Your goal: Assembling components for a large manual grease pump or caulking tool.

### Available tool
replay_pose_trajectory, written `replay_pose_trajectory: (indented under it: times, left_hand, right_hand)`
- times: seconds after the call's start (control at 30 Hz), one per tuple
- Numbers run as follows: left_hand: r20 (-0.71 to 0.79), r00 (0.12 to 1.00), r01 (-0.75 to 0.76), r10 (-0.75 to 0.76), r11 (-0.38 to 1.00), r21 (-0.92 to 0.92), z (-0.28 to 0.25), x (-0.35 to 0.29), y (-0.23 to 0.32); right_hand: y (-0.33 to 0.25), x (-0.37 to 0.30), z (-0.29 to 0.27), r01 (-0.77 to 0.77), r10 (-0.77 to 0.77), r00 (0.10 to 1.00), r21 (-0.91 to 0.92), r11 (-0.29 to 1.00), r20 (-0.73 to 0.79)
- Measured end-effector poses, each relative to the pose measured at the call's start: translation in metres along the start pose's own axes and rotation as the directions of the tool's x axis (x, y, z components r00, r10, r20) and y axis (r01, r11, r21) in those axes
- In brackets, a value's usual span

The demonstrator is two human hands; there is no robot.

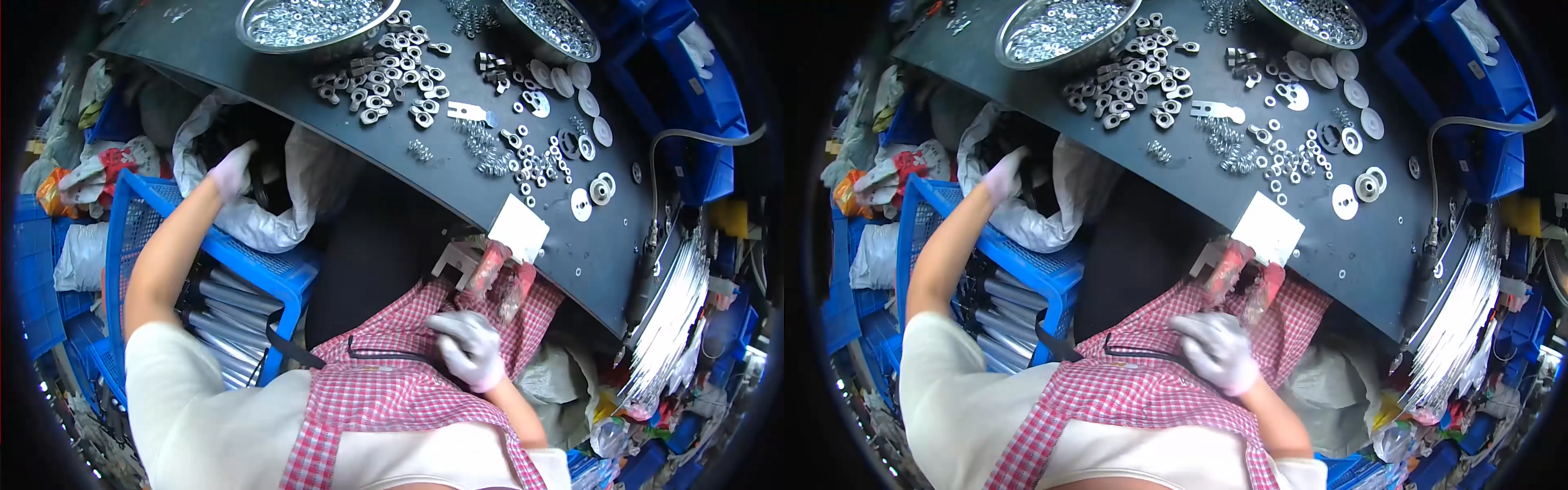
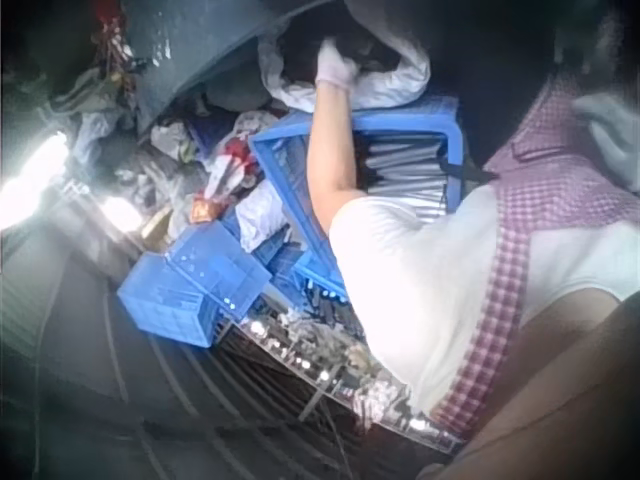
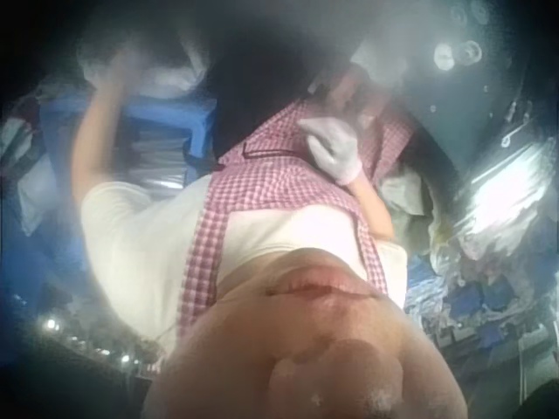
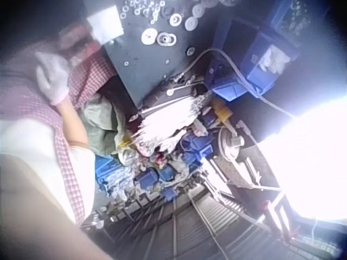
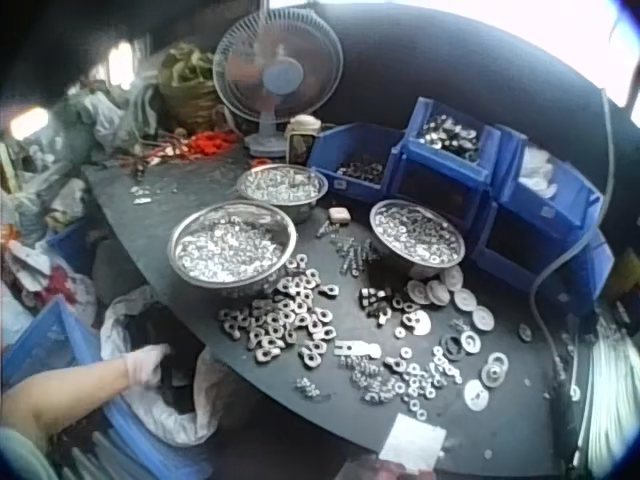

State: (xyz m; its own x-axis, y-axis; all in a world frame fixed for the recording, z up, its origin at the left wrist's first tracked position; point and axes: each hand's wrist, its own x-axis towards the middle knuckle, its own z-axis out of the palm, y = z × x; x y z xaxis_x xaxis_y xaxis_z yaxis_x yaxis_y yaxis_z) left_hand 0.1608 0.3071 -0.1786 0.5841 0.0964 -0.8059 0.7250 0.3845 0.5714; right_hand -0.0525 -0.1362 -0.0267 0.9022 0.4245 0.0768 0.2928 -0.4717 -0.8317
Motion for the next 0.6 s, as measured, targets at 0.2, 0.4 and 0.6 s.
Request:
replay_pose_trajectory:
  times: [0.2,0.4,0.6]
  left_hand:
    - [0.443,0.760,-0.574,0.477,0.811,0.112,0.089,-0.261,-0.062]
    - [0.349,0.579,-0.802,0.737,0.592,0.082,0.112,-0.294,-0.111]
    - [0.513,0.601,-0.321,0.612,0.774,-0.546,0.106,-0.277,-0.096]
  right_hand:
    - [-0.043,0.080,0.065,0.060,-0.082,0.994,0.257,0.964,0.075]
    - [-0.060,0.078,0.044,0.127,-0.121,0.985,-0.049,0.991,0.120]
    - [-0.074,0.080,0.003,-0.092,0.135,0.956,-0.170,0.981,0.259]
